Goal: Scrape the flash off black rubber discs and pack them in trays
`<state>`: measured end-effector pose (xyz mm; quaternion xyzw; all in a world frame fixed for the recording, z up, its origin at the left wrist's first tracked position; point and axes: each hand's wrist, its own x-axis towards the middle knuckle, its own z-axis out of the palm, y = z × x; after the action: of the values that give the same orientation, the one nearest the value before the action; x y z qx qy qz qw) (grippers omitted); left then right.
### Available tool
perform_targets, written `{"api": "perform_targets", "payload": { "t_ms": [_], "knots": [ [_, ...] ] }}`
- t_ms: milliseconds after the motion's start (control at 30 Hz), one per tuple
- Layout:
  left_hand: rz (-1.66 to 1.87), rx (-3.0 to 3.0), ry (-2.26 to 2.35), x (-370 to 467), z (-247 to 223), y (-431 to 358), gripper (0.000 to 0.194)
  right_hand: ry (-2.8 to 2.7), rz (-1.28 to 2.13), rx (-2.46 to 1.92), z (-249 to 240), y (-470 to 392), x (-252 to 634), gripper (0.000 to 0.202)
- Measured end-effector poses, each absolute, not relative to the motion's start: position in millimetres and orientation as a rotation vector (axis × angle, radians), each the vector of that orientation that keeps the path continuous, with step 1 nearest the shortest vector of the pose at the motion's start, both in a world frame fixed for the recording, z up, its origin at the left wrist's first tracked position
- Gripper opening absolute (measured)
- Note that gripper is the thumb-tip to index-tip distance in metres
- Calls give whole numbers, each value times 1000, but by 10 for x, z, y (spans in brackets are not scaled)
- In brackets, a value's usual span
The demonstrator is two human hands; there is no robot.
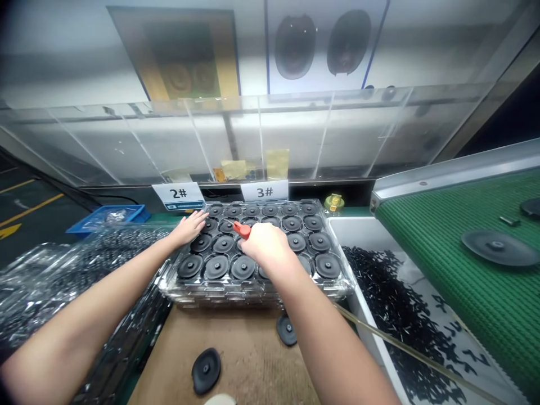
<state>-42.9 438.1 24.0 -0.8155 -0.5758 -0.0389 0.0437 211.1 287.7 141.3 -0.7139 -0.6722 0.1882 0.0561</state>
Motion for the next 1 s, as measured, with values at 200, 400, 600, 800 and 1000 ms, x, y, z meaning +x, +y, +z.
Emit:
{"api": "perform_targets", "payload": {
  "t_ms": [200, 400, 600, 800, 1000],
  "knots": [
    [-116, -2512, -1774, -328, 185, 4518, 38, -2060, 581, -2179, 1402, 2961, 2035, 32],
    [-103, -2582, -1741, -473, 184, 4432, 39, -2141, 629, -2163, 1312, 2899, 1969, 34],
    [-91, -2689, -1639, -576, 240, 4194, 40, -2186, 618, -2167, 1264, 2852, 1897, 32],
    [-86, -2737, -1617, -600, 270, 3930, 43, -2218, 655, -2158, 1253, 2776, 1843, 31],
    [-90, -2753, -1608, -653, 252, 3723, 43, -2248, 706, -2158, 1217, 2664, 1777, 32]
  ]
}}
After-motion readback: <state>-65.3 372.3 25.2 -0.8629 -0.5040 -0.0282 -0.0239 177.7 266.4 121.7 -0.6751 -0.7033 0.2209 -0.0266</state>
